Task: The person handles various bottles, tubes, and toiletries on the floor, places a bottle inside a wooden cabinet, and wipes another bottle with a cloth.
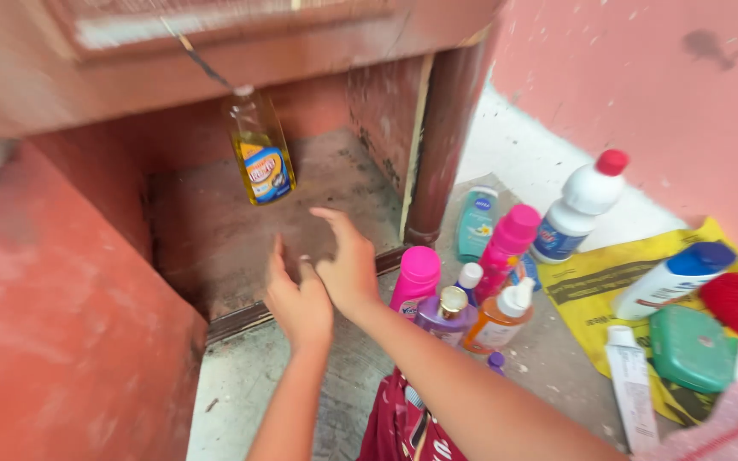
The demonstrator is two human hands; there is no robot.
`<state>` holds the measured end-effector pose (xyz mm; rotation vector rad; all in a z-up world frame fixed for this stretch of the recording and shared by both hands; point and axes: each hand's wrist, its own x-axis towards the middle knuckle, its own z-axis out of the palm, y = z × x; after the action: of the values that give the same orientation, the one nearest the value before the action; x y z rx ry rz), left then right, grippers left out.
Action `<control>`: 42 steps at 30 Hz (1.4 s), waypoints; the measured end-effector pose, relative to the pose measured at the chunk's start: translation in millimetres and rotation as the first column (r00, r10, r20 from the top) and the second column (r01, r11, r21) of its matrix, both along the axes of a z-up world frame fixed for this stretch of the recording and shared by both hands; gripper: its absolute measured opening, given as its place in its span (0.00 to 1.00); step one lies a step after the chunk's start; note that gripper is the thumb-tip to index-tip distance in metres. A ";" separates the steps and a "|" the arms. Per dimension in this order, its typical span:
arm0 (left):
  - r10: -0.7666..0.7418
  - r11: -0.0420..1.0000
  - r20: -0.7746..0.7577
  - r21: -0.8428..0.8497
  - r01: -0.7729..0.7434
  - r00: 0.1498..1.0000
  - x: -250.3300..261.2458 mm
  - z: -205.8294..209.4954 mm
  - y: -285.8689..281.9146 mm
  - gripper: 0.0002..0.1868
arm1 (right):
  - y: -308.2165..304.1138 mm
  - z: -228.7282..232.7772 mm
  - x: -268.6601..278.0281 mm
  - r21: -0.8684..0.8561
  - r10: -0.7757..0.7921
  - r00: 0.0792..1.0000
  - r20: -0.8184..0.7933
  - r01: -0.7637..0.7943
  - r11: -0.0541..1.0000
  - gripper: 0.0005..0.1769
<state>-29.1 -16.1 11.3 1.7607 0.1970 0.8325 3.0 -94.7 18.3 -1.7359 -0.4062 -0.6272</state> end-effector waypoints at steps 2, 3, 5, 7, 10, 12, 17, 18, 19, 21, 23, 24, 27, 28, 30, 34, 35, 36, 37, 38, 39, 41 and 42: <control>-0.015 0.996 -0.075 -0.087 0.009 0.997 -15.6 4.8 -12.4 0.24 | -7.2 11.2 -15.8 0.202 0.082 0.991 -0.102 -0.060 0.978 0.35; -0.129 0.962 -0.114 -0.255 0.096 0.985 -25.3 5.6 -17.2 0.22 | -11.2 16.9 -23.9 0.313 0.145 0.974 -0.176 -0.085 0.946 0.33; -0.367 0.790 -0.137 -0.568 0.231 0.920 -47.1 7.8 -22.4 0.21 | -14.6 26.1 -43.9 0.449 0.237 0.941 -0.240 -0.109 0.887 0.27; -0.390 0.775 -0.092 -0.570 0.272 0.916 -66.8 14.2 -28.7 0.20 | -16.5 33.0 -66.0 0.500 0.272 0.934 -0.231 -0.126 0.857 0.23; -0.503 0.715 -0.171 -0.633 0.297 0.847 -99.9 26.6 -32.2 0.18 | -24.2 40.1 -102.8 0.503 0.279 0.940 -0.196 -0.148 0.851 0.25; -0.600 0.669 -0.216 -0.664 0.334 0.771 -117.6 34.9 -33.5 0.18 | -32.0 46.0 -122.0 0.527 0.284 0.930 -0.235 -0.124 0.841 0.25; -0.763 0.504 -0.134 -0.735 0.453 0.632 -157.6 45.4 -45.0 0.19 | -51.9 57.8 -163.8 0.603 0.377 0.895 -0.238 -0.168 0.780 0.24; -0.784 0.442 -0.074 -0.765 0.470 0.617 -164.1 48.7 -45.6 0.20 | -54.7 62.2 -168.5 0.630 0.401 0.885 -0.238 -0.174 0.757 0.24; -0.800 0.377 -0.013 -0.789 0.485 0.600 -169.9 52.8 -46.5 0.21 | -58.2 66.6 -173.2 0.656 0.424 0.874 -0.237 -0.178 0.733 0.24; -0.814 0.302 0.037 -0.824 0.479 0.579 -180.3 61.2 -50.6 0.23 | -70.3 75.7 -180.5 0.789 0.538 0.818 -0.201 -0.190 0.584 0.25; -0.820 0.296 0.008 -0.850 0.436 0.572 -186.8 71.1 -50.2 0.26 | -80.1 83.5 -187.8 0.855 0.597 0.779 -0.190 -0.168 0.491 0.26; -0.825 0.317 -0.019 -0.843 0.435 0.565 -190.5 74.2 -51.1 0.27 | -86.1 85.7 -192.4 0.864 0.601 0.772 -0.207 -0.145 0.483 0.26; -0.816 0.403 -0.092 -0.798 0.448 0.570 -193.0 78.3 -57.1 0.30 | -100.0 87.0 -202.5 0.810 0.517 0.805 -0.292 -0.079 0.582 0.22; -0.796 0.450 -0.112 -0.767 0.457 0.595 -194.5 76.1 -58.8 0.30 | -102.8 85.4 -205.0 0.775 0.470 0.822 -0.321 -0.058 0.630 0.20; -0.745 0.574 -0.160 -0.648 0.501 0.647 -195.5 69.9 -61.1 0.30 | -114.2 81.1 -211.1 0.459 0.188 0.937 -0.295 -0.034 0.888 0.17; -0.639 0.745 -0.194 -0.396 0.537 0.744 -196.4 58.8 -61.6 0.27 | -146.8 67.8 -227.2 0.089 -0.295 0.915 -0.274 0.329 0.940 0.19; -0.620 0.764 -0.190 -0.371 0.529 0.761 -196.5 58.2 -64.3 0.27 | -155.8 63.4 -227.7 0.067 -0.356 0.894 -0.272 0.386 0.920 0.19; -0.578 0.803 -0.249 -0.343 0.488 0.777 -197.4 58.2 -66.6 0.26 | -163.9 58.4 -225.6 0.047 -0.415 0.869 -0.270 0.443 0.895 0.19; -0.533 0.839 -0.305 -0.312 0.446 0.789 -200.4 58.2 -67.7 0.26 | -170.8 52.3 -222.7 0.027 -0.473 0.840 -0.267 0.497 0.867 0.20; -0.484 0.872 -0.361 -0.276 0.404 0.797 -203.0 58.5 -70.4 0.26 | -176.2 44.5 -221.5 -0.039 -0.508 0.822 -0.257 0.516 0.855 0.21; -0.449 0.893 -0.355 -0.206 0.400 0.820 -202.6 59.6 -75.1 0.26 | -181.6 36.9 -220.2 -0.106 -0.542 0.804 -0.246 0.534 0.839 0.21; -0.386 0.919 -0.337 -0.067 0.388 0.859 -202.5 59.6 -85.8 0.27 | -190.6 22.4 -220.5 -0.206 -0.569 0.775 -0.274 0.530 0.822 0.23; -0.373 0.922 -0.345 -0.033 0.386 0.861 -203.8 58.9 -90.8 0.27 | -191.9 16.9 -221.6 -0.237 -0.562 0.765 -0.315 0.510 0.827 0.23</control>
<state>-232.9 -107.0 70.2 1.8909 0.0581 0.2374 -218.6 -286.5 35.2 -2.0701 0.3508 -0.6584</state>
